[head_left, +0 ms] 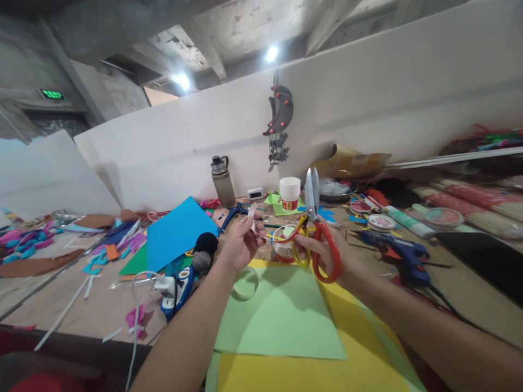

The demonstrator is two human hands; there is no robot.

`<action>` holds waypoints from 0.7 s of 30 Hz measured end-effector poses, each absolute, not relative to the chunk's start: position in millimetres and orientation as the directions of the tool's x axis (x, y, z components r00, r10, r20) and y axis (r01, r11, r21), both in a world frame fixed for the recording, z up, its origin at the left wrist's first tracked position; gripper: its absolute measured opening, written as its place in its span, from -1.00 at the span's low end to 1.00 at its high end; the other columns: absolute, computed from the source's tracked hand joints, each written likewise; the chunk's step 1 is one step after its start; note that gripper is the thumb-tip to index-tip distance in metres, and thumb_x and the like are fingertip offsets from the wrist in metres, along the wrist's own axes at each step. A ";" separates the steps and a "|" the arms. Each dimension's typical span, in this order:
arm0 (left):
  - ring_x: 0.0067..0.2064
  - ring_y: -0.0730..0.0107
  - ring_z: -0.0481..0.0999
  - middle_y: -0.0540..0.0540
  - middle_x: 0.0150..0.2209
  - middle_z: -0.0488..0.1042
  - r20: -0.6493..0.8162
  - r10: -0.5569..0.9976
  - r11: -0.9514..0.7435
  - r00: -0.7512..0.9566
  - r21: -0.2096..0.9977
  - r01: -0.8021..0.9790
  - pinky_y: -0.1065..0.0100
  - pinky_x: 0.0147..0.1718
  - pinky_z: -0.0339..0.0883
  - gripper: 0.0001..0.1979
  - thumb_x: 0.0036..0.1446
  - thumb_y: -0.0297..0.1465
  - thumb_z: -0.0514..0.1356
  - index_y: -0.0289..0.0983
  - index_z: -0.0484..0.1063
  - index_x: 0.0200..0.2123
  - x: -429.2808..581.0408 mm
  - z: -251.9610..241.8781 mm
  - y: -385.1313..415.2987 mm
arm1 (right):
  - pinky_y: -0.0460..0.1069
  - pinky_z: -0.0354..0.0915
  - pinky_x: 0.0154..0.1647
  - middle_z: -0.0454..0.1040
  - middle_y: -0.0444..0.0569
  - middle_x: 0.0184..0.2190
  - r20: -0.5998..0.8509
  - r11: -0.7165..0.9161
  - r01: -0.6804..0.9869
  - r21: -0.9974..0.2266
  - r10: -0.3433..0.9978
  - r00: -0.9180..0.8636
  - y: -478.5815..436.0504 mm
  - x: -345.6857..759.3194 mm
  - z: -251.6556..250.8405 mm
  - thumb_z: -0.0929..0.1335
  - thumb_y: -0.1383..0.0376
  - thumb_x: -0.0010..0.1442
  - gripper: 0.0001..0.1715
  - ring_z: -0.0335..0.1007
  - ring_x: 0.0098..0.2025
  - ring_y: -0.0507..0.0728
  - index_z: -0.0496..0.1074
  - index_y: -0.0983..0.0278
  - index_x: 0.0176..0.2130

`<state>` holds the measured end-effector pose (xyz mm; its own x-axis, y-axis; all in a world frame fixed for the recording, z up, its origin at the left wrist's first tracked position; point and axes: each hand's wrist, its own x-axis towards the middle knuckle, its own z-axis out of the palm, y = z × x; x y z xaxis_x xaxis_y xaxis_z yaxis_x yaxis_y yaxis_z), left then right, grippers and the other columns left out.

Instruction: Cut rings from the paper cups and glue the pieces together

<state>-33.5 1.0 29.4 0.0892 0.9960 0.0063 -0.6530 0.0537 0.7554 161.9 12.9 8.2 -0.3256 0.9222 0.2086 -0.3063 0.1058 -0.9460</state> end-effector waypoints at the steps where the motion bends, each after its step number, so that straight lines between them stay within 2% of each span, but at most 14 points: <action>1: -0.49 0.56 0.44 -0.01 -0.48 0.41 0.014 0.997 0.036 0.070 0.745 -0.667 0.57 -0.60 0.31 -0.80 0.15 -0.35 0.25 -0.35 0.46 -0.19 -35.0 30.9 1.5 | -0.06 0.25 -0.57 0.47 -0.19 -0.50 0.209 0.115 -0.301 -0.947 0.930 -0.302 13.1 162.6 7.7 0.50 0.10 -0.01 -0.55 0.32 -0.58 0.01 0.25 0.19 -0.26; 6: -0.50 0.64 0.37 0.06 -0.50 0.32 0.090 0.992 -0.127 -0.090 0.631 -0.765 0.62 -0.58 0.29 -0.88 0.18 -0.39 0.24 -0.32 0.44 -0.24 -42.3 42.4 2.9 | -0.05 0.34 -0.49 0.54 -0.13 -0.21 0.259 0.187 -0.302 -0.935 0.941 -0.220 15.4 167.9 8.2 0.48 0.09 0.03 -0.45 0.41 -0.44 0.04 0.24 0.08 -0.05; 10: -0.51 0.67 0.37 0.08 -0.51 0.31 0.100 0.978 -0.208 -0.184 0.569 -0.795 0.62 -0.56 0.29 -0.92 0.21 -0.40 0.21 -0.31 0.43 -0.27 -48.2 46.4 5.9 | 0.00 0.40 -0.48 0.55 -0.03 -0.21 0.245 0.214 -0.175 -0.961 0.953 -0.181 18.5 171.2 11.9 0.52 0.03 -0.05 -0.22 0.45 -0.39 0.11 0.20 0.11 0.07; 14: -0.53 0.66 0.35 0.08 -0.53 0.29 0.074 0.983 -0.178 -0.168 0.609 -0.773 0.62 -0.61 0.24 -0.91 0.19 -0.40 0.22 -0.32 0.43 -0.28 -47.6 44.3 7.0 | 0.06 0.47 -0.36 0.53 0.06 -0.14 0.275 0.267 -0.065 -0.961 0.936 -0.219 20.4 171.5 11.6 0.56 0.03 -0.14 -0.08 0.49 -0.27 0.19 0.21 0.17 0.11; 18: -0.52 0.61 0.36 0.05 -0.52 0.32 0.048 0.993 -0.111 -0.107 0.692 -0.714 0.59 -0.62 0.24 -0.89 0.17 -0.39 0.23 -0.33 0.44 -0.28 -43.2 43.1 4.6 | 0.07 0.48 -0.28 0.47 0.08 -0.01 0.339 0.312 -0.133 -0.941 0.892 -0.299 21.9 171.4 7.7 0.57 0.05 -0.14 -0.02 0.48 -0.19 0.19 0.13 0.11 0.15; 21: -0.54 0.62 0.33 0.05 -0.53 0.30 0.031 0.997 -0.073 -0.072 0.688 -0.722 0.59 -0.63 0.21 -0.88 0.17 -0.37 0.23 -0.33 0.44 -0.28 -41.8 43.4 3.4 | 0.08 0.47 -0.21 0.41 0.07 0.07 0.360 0.346 -0.101 -0.933 0.874 -0.327 24.7 173.3 6.3 0.56 0.11 -0.11 -0.01 0.47 -0.16 0.17 0.07 0.07 0.17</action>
